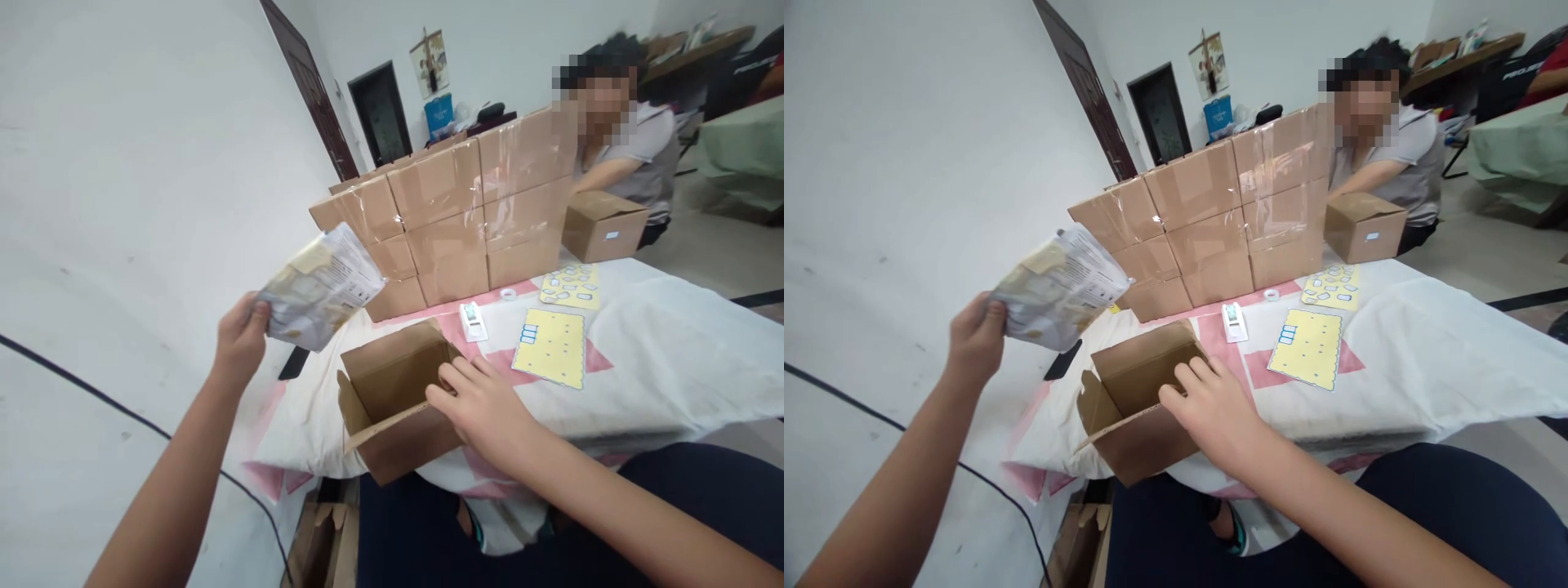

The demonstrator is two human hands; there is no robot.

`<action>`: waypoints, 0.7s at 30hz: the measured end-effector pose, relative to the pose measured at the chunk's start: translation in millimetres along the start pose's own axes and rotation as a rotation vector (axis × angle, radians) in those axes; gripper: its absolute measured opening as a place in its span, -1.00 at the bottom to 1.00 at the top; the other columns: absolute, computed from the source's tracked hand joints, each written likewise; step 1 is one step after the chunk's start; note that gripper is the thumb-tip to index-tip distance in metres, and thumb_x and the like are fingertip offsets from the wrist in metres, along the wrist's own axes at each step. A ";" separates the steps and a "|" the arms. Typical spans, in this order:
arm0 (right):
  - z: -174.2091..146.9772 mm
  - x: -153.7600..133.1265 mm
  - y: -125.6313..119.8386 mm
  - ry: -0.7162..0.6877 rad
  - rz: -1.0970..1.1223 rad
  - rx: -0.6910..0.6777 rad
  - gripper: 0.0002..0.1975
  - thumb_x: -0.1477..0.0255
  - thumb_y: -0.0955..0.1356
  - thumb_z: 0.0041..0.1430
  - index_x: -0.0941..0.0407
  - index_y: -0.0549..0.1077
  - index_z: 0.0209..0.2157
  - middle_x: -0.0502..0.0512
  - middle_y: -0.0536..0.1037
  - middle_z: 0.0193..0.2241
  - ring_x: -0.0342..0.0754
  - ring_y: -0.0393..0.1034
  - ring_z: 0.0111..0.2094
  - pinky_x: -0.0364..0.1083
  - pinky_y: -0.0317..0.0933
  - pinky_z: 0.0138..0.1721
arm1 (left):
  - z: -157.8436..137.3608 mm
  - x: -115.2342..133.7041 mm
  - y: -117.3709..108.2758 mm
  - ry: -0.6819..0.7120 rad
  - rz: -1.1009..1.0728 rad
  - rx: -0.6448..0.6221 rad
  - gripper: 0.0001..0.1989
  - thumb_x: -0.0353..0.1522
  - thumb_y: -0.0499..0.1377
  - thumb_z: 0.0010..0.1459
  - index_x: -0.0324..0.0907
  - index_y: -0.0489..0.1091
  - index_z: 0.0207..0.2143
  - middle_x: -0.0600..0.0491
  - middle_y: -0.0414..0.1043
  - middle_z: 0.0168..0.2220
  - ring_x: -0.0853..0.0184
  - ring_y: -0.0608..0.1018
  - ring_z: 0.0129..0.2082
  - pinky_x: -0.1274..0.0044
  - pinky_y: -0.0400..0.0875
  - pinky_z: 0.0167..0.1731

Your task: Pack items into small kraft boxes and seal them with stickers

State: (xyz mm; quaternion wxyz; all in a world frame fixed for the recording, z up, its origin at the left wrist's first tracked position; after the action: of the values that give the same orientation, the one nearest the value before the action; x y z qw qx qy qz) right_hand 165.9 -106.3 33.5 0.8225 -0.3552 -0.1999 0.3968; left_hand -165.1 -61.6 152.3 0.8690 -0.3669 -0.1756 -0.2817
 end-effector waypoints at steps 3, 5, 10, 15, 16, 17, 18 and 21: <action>-3.5 2.8 3.4 0.019 0.006 -0.048 -0.84 0.66 0.37 0.03 0.10 0.42 -0.40 0.10 0.41 -0.40 0.02 0.17 -0.35 -0.01 -0.09 -0.29 | -13.4 29.6 6.2 0.037 0.019 -0.049 -0.63 -0.06 0.06 0.29 -0.17 0.35 -0.34 0.16 0.23 -0.49 0.42 0.27 -0.49 0.57 0.18 -0.49; -5.5 3.7 6.5 0.016 -0.008 -0.089 -0.86 0.63 0.38 0.07 0.10 0.43 -0.41 0.11 0.43 -0.42 0.04 0.20 -0.34 -0.01 -0.08 -0.27 | -25.3 41.8 31.4 0.054 0.046 -0.170 -0.63 -0.06 0.08 0.26 -0.17 0.38 -0.35 0.14 0.31 -0.48 0.40 0.33 -0.49 0.56 0.22 -0.48; -7.7 18.2 10.5 0.100 -0.038 -0.176 -0.88 0.61 0.39 0.11 0.10 0.47 -0.37 0.13 0.49 -0.41 0.06 0.27 -0.30 -0.01 -0.06 -0.26 | -42.2 39.2 93.5 0.040 0.118 -0.474 -0.58 -0.05 -0.04 0.29 -0.15 0.33 -0.43 0.11 0.38 -0.48 0.36 0.41 -0.46 0.55 0.31 -0.43; -8.8 26.2 10.7 0.124 -0.045 -0.190 -0.90 0.60 0.40 0.13 0.11 0.48 -0.38 0.13 0.49 -0.40 0.05 0.29 -0.31 -0.01 -0.04 -0.26 | -43.3 21.9 102.9 0.010 0.152 -0.448 -0.57 -0.05 -0.03 0.31 -0.15 0.37 -0.41 0.13 0.35 -0.54 0.34 0.42 -0.49 0.52 0.32 -0.41; -9.3 26.8 11.1 0.133 -0.042 -0.196 -0.90 0.59 0.40 0.14 0.11 0.49 -0.39 0.13 0.50 -0.39 0.04 0.30 -0.32 -0.01 -0.03 -0.27 | -44.2 19.1 103.6 0.003 0.156 -0.426 -0.58 -0.05 -0.03 0.31 -0.16 0.41 -0.35 0.11 0.40 -0.49 0.33 0.45 -0.44 0.51 0.34 -0.36; -9.8 27.5 11.4 0.146 -0.037 -0.203 -0.91 0.58 0.40 0.15 0.11 0.48 -0.39 0.12 0.50 -0.39 0.03 0.31 -0.32 -0.01 -0.02 -0.27 | -45.3 16.9 104.8 -0.001 0.157 -0.400 -0.57 -0.05 -0.03 0.32 -0.17 0.44 -0.28 0.07 0.45 -0.42 0.30 0.48 -0.38 0.49 0.36 -0.31; -10.2 28.4 11.4 0.162 -0.030 -0.211 -0.92 0.56 0.41 0.16 0.12 0.48 -0.40 0.12 0.50 -0.38 0.03 0.32 -0.32 -0.01 -0.01 -0.28 | -46.7 15.3 106.9 -0.003 0.155 -0.376 -0.56 -0.06 -0.04 0.32 -0.18 0.46 -0.21 0.03 0.49 -0.33 0.27 0.51 -0.30 0.47 0.37 -0.25; -10.6 32.0 9.9 0.219 -0.013 -0.231 -0.91 0.46 0.44 0.19 0.12 0.49 -0.40 0.12 0.50 -0.36 0.05 0.35 -0.30 0.00 0.03 -0.28 | -53.4 17.3 121.0 0.018 0.140 -0.392 -0.55 -0.06 0.00 0.31 -0.16 0.53 -0.14 -0.07 0.51 -0.16 0.21 0.52 -0.13 0.39 0.40 -0.09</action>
State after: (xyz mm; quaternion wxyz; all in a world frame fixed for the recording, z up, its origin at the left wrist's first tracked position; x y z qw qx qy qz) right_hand 186.6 -81.1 20.6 0.7955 -0.4873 -0.1558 0.3248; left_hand -71.6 -38.0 60.3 0.8001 -0.5377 -0.0835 -0.2526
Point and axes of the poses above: each hand's wrist, its own z-axis towards the middle knuckle, its own y-axis out of the palm, x = y × z, the point moved 6 cm from there along z, towards the middle knuckle
